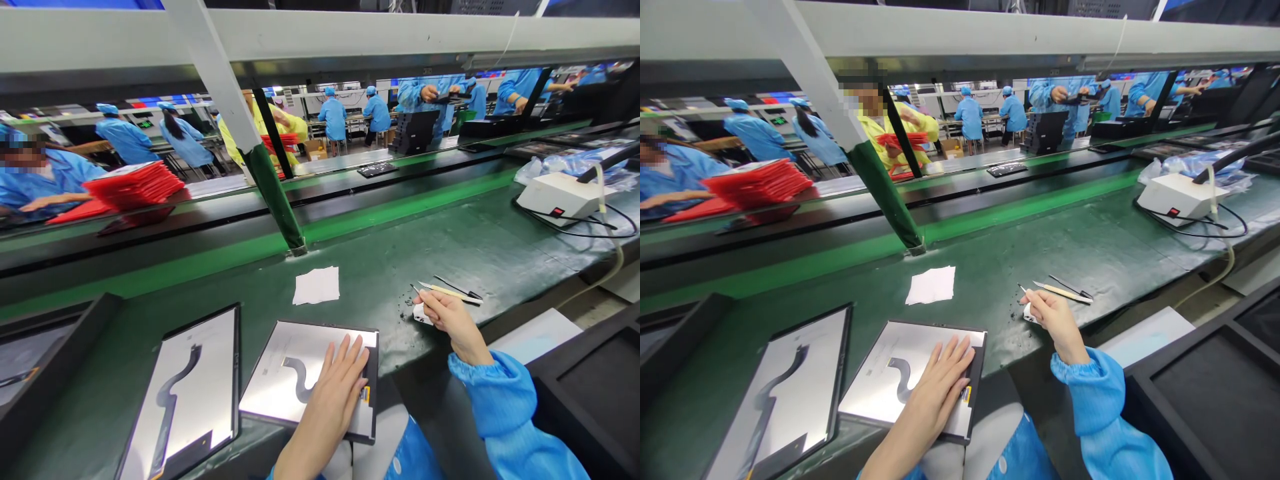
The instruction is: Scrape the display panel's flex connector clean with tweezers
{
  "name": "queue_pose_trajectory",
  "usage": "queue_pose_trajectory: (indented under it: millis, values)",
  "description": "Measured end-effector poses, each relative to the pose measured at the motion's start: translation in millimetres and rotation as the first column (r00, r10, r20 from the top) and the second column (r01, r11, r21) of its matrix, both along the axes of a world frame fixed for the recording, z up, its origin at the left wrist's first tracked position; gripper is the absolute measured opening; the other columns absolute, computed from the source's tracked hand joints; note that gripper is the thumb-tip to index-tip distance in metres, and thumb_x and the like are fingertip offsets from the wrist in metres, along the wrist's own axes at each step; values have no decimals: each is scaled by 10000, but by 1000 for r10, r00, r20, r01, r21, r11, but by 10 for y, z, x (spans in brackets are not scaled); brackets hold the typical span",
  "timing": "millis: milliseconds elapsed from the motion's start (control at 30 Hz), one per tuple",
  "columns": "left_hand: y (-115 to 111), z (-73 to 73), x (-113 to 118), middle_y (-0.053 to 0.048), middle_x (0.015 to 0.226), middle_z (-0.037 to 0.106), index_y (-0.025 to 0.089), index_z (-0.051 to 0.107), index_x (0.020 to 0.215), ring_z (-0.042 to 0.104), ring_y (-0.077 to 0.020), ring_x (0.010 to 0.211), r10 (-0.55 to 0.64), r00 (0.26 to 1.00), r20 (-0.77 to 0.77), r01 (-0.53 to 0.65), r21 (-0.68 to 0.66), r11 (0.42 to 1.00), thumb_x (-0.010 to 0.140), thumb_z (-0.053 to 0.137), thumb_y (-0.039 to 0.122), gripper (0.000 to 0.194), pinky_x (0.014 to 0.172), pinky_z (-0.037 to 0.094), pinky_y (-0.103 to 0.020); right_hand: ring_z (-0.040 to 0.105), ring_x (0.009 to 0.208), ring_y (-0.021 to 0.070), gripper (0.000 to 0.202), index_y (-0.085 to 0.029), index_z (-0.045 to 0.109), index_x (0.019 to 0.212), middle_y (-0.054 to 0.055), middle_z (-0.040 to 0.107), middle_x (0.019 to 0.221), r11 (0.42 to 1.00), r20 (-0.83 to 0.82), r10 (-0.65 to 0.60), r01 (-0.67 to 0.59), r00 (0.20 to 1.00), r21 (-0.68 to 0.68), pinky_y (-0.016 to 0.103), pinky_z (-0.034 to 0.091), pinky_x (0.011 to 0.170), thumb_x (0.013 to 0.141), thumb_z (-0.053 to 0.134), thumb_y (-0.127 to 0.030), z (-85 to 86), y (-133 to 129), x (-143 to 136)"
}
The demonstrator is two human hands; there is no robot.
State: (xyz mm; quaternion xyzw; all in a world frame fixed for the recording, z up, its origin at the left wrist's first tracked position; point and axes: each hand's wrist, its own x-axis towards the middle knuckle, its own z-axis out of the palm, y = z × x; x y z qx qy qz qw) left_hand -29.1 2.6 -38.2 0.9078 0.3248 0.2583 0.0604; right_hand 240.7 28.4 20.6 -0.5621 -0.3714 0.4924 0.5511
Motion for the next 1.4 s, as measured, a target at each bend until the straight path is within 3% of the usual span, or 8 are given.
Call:
queue_pose_trajectory:
  millis: [267,467,667,833,933,1067,1233,1400]
  values:
    - [3,6,2,-80,1513,476,242,338,1517,368,-240,1440,-11,1000,15,11,16,1000,1062,354,196,457,1125,405,-521,188,402,50,581,-165,648,725,-105,320,465,999,15,-4,4,1000,35,228,81,396,626,727,-732,0,98,63]
    - [-9,98,46,-89,1493,503,221,427,1445,351,-251,1451,2,1000,21,-2,-5,1000,1047,388,188,401,1141,381,-536,242,438,69,577,-156,661,734,-95,334,469,996,53,86,-88,995,35,239,135,428,683,704,-729,160,-201,-91]
    - [22,359,323,-94,1519,470,199,598,931,227,-305,1502,12,998,60,-7,-89,996,1010,408,134,216,1159,273,-650,337,504,88,482,-201,551,785,-91,401,547,942,81,326,-330,942,52,229,264,489,772,687,-663,232,-542,-319]
    - [13,385,325,-104,1536,444,198,524,855,195,-309,1511,13,998,60,-7,-96,995,1002,358,94,245,1159,238,-674,423,519,113,373,-206,601,828,-30,541,668,965,226,245,-261,943,41,245,317,489,865,595,-577,-92,-594,-388]
    - [3,337,248,-115,1549,421,205,506,885,164,-318,1516,19,997,69,-8,-157,988,1011,340,110,229,1133,266,-693,505,552,140,314,-214,652,821,-2,588,711,974,445,185,-224,876,36,266,377,547,935,504,-467,-349,-719,-501]
    - [37,322,220,-124,1553,412,213,499,886,152,-323,1516,-4,998,69,21,-245,969,1024,350,156,211,1127,263,-697,603,639,179,251,-238,640,930,-4,633,698,985,520,123,-169,845,42,269,413,631,961,468,-418,-536,-920,-682]
    - [174,316,277,-121,1536,440,213,504,882,131,-324,1518,-39,998,51,52,-278,959,1015,366,150,202,1135,224,-704,466,568,138,254,-218,598,811,-38,526,634,979,411,188,-202,892,-11,252,334,565,912,554,-447,-624,-954,-764]
    - [211,218,262,-137,1536,434,204,509,873,129,-346,1515,-5,1000,-16,1,-212,977,1002,368,131,205,1118,234,-726,348,518,102,430,-197,568,764,-69,416,568,984,18,173,-173,985,-30,229,255,496,816,641,-619,-769,-908,-829]
